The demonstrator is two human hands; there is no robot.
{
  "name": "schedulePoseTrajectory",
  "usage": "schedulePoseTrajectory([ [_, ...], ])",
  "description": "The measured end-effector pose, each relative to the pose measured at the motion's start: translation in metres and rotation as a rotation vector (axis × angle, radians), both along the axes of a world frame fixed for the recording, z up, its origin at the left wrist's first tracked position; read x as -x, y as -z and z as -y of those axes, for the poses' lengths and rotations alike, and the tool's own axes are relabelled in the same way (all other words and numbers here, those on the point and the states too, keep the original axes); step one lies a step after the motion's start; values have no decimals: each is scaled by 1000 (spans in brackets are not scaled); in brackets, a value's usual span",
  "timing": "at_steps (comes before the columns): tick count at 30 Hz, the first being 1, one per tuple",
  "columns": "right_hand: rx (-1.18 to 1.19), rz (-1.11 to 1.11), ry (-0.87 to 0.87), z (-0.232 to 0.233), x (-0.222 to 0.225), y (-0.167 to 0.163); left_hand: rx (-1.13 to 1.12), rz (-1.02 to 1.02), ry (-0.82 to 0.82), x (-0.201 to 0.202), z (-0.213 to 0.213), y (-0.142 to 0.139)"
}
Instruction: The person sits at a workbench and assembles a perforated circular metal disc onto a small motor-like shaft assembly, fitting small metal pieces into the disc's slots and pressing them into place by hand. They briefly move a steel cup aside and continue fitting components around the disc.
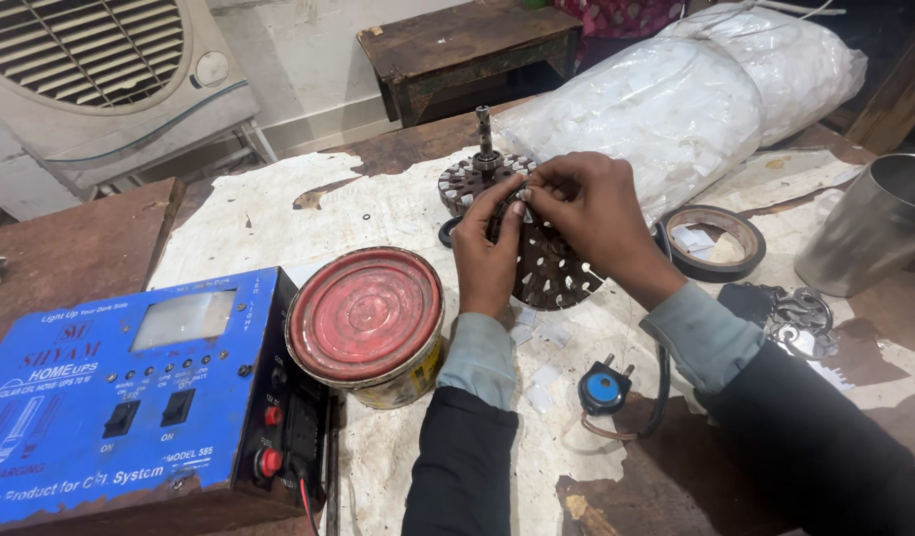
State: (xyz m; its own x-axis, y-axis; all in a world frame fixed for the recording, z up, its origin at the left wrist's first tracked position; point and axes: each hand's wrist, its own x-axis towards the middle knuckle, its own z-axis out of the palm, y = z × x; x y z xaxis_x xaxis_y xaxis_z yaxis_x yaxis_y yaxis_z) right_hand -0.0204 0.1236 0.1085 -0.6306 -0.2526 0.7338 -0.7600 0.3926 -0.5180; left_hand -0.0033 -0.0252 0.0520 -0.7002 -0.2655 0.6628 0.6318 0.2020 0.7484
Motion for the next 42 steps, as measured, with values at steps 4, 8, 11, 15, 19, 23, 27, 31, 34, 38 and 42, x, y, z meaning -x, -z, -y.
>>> schedulePoseTrajectory([
  [4,-104,175,86,2,6,-10,-143,59,135,5,-4,7],
  [8,-181,-9,108,0,1,-14,-259,42,295,8,-4,11],
  [11,-211,-19,112,-4,1,-21,-341,58,368,12,-8,11],
  [15,-285,-91,134,-5,1,-24,-353,29,387,15,-14,13],
  [19,-329,-128,188,-7,-3,-24,-312,73,380,15,-16,13],
  [23,-346,-173,201,-6,-7,-29,-308,99,398,13,-16,10],
  [27,-396,-223,220,-4,-15,-30,-276,109,362,12,-16,9],
  [31,-451,-262,208,-3,-17,-29,-318,113,396,13,-16,10],
  [34,-414,-244,179,-4,-13,-30,-305,97,391,14,-15,11],
  [38,-321,-213,139,-7,-11,-30,-279,67,371,13,-14,11],
  [42,-340,-245,159,-4,-13,-27,-278,90,360,12,-14,10],
])
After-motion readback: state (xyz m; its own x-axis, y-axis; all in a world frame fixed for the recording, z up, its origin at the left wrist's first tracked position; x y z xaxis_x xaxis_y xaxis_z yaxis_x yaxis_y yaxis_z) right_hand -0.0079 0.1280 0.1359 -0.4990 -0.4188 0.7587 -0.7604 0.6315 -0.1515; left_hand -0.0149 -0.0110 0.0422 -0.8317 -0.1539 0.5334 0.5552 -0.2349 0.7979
